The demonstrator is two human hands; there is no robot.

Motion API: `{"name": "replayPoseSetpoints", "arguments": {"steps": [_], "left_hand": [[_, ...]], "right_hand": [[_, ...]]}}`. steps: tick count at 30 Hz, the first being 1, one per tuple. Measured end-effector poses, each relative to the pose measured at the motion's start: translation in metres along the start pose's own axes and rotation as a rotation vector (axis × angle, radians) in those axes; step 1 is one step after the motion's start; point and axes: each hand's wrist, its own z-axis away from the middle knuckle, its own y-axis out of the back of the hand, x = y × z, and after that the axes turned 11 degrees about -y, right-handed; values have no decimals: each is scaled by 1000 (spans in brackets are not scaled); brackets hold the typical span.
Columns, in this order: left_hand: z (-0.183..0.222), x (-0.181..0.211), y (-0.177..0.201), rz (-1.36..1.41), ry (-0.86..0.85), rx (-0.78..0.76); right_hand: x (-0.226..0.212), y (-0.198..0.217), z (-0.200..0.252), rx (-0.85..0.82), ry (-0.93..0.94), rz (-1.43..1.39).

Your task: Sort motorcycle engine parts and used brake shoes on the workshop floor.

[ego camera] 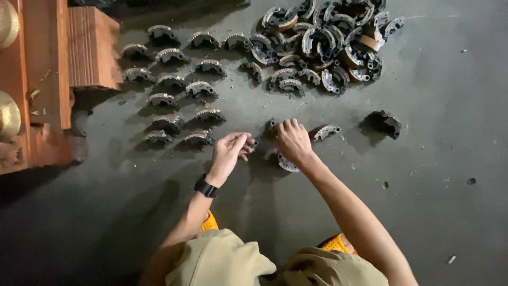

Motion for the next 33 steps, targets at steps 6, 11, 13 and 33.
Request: {"name": "replayPoseSetpoints", "arguments": {"steps": [6,11,13,33], "left_hand": [[18,28,6,-66,-98,-67],[18,7,7,-25,-41,-33],[17,10,3,8,-33,-43],[39,-20,-52,4,-33,-514]], "right_hand": [[-5,70,39,-197,-72,-286],[8,31,83,-135,-21,-254],[6,17,85,-175,-49,-234],[-30,60,106,-197,-477,-1699]]}}
